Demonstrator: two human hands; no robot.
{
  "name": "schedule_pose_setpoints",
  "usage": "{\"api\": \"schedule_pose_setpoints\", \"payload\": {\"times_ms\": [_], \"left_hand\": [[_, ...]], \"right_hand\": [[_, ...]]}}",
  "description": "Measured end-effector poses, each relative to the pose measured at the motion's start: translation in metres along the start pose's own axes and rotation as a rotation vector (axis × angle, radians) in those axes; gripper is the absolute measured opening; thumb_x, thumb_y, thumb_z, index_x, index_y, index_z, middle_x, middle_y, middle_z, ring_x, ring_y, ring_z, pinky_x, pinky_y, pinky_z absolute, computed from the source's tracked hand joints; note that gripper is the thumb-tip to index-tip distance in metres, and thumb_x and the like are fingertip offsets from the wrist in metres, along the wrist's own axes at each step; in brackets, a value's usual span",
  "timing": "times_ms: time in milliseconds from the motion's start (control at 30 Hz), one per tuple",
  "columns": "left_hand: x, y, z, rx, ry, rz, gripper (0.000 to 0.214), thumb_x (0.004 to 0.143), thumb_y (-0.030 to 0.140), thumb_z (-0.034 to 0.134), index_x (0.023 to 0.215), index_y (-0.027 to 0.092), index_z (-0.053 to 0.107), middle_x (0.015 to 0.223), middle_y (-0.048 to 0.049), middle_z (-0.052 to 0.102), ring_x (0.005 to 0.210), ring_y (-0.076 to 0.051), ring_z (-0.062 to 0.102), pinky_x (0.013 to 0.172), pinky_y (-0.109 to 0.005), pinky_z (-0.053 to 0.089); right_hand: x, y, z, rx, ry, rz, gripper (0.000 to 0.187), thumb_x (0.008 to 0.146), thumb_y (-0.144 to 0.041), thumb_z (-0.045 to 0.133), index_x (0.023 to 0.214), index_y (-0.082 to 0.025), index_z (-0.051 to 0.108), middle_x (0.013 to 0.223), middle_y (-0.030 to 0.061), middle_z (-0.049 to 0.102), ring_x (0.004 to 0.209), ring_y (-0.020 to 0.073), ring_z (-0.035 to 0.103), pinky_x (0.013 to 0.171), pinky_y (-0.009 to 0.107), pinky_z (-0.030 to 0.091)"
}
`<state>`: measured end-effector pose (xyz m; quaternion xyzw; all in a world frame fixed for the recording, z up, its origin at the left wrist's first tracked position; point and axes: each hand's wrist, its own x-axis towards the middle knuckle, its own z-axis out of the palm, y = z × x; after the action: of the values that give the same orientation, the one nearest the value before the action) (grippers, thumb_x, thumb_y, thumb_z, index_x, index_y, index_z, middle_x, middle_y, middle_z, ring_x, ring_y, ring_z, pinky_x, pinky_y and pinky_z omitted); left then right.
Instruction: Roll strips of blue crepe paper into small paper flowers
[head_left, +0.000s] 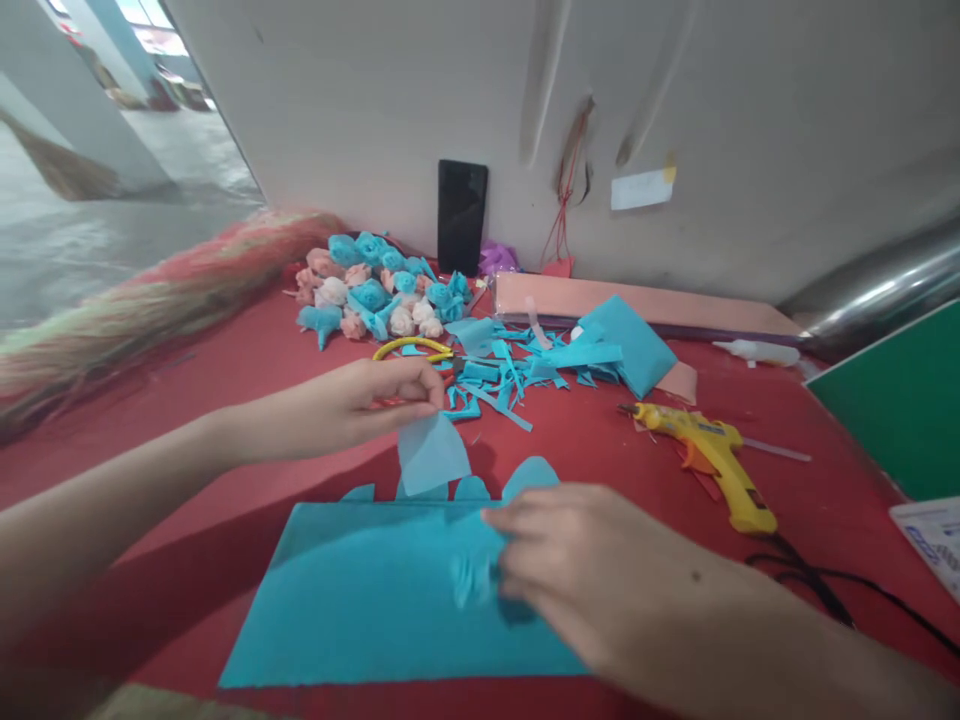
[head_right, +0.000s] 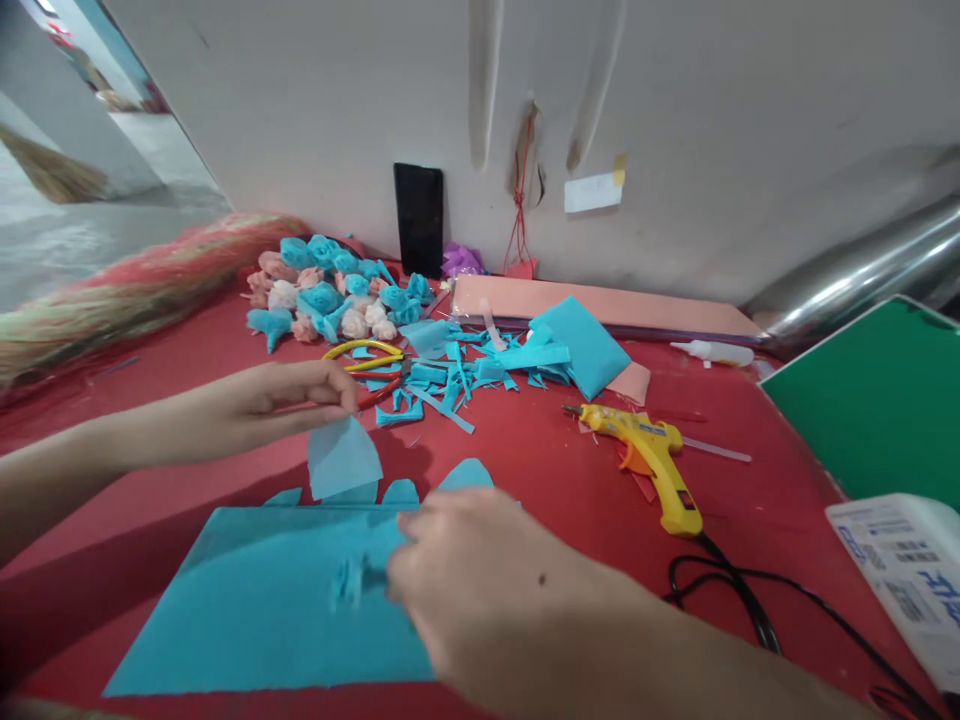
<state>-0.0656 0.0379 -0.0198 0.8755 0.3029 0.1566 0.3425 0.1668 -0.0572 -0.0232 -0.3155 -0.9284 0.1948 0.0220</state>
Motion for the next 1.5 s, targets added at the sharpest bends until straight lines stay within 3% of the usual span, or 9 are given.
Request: {"api": "schedule_pose_setpoints", "payload": {"times_ms": [100,200,367,533,667,867,1233,1367,1500], "left_hand": [[0.008,0.009,0.002,-0.076,0.105,0.027,0.012,0.094,0.026,0.046,0.092,0.017,0.055,0.077,0.0013,0.059,0.067,-0.011,0.056,0.058,-0.018,0.046],[0.017,0.022,0.007,-0.132,0.193,0.066,0.009,0.091,0.026,0.05,0.096,0.019,0.055,0.079,0.0016,0.063,0.069,-0.011,0.06,0.059,-0.019,0.048],[0.03,0.047,0.012,-0.188,0.375,0.14,0.003,0.088,0.02,0.056,0.09,0.019,0.058,0.081,0.0015,0.064,0.077,-0.012,0.064,0.061,-0.02,0.05],[0.034,0.059,0.015,-0.309,0.447,0.245,0.006,0.088,0.012,0.056,0.086,0.017,0.058,0.086,0.0013,0.063,0.076,-0.008,0.063,0.062,-0.016,0.052],[0.031,0.058,0.02,-0.404,0.486,0.252,0.013,0.087,0.013,0.062,0.098,0.018,0.058,0.09,0.0007,0.064,0.081,-0.01,0.063,0.067,-0.016,0.054],[0.03,0.057,0.024,-0.345,0.395,0.324,0.008,0.084,0.012,0.067,0.088,0.018,0.07,0.085,0.0013,0.069,0.081,-0.012,0.063,0.073,-0.02,0.053],[0.028,0.063,0.035,-0.493,0.416,0.25,0.025,0.083,0.008,0.064,0.09,0.026,0.079,0.081,0.0011,0.064,0.076,-0.008,0.061,0.069,-0.012,0.054],[0.024,0.065,0.041,-0.667,0.368,0.181,0.026,0.084,0.013,0.063,0.093,0.033,0.078,0.096,0.0009,0.064,0.071,-0.008,0.061,0.051,-0.011,0.053],[0.021,0.069,0.047,-0.705,0.389,0.139,0.026,0.084,0.013,0.064,0.093,0.032,0.078,0.106,-0.0006,0.068,0.094,-0.014,0.065,0.051,-0.007,0.052]], "right_hand": [[-0.002,0.008,-0.021,0.276,0.435,0.118,0.022,0.092,-0.013,0.052,0.082,-0.019,0.07,0.094,0.0025,0.074,0.087,0.0154,0.068,0.08,0.026,0.055],[-0.001,0.009,-0.032,0.481,0.637,0.148,0.022,0.092,-0.017,0.053,0.077,-0.021,0.069,0.099,-0.0006,0.072,0.084,0.0117,0.068,0.067,0.018,0.055],[0.001,0.008,-0.03,0.504,0.749,0.143,0.019,0.089,-0.014,0.056,0.078,-0.022,0.069,0.105,-0.0003,0.072,0.098,0.0144,0.068,0.084,0.021,0.054],[0.002,0.01,-0.025,0.448,0.824,0.112,0.024,0.088,-0.011,0.054,0.075,-0.024,0.07,0.086,-0.0008,0.074,0.077,0.0154,0.068,0.073,0.025,0.056],[0.0,0.015,-0.019,0.218,0.941,0.008,0.024,0.089,-0.008,0.052,0.081,-0.023,0.069,0.082,0.0018,0.072,0.081,0.0182,0.063,0.075,0.029,0.053],[-0.002,0.024,-0.011,-0.162,1.062,-0.161,0.03,0.099,-0.018,0.037,0.096,-0.019,0.067,0.09,0.0088,0.068,0.087,0.0214,0.055,0.08,0.034,0.046],[-0.001,0.026,-0.012,-0.189,1.036,-0.196,0.027,0.085,0.0,0.044,0.095,-0.02,0.059,0.08,0.0044,0.068,0.081,0.0208,0.055,0.076,0.034,0.043],[0.001,0.027,-0.008,-0.144,1.059,-0.198,0.034,0.081,0.004,0.044,0.1,-0.02,0.059,0.08,0.0042,0.066,0.08,0.0194,0.056,0.078,0.035,0.042],[0.001,0.028,-0.005,-0.145,1.067,-0.188,0.031,0.086,0.0,0.04,0.102,-0.019,0.059,0.075,0.0039,0.063,0.075,0.0189,0.056,0.077,0.035,0.042]]}}
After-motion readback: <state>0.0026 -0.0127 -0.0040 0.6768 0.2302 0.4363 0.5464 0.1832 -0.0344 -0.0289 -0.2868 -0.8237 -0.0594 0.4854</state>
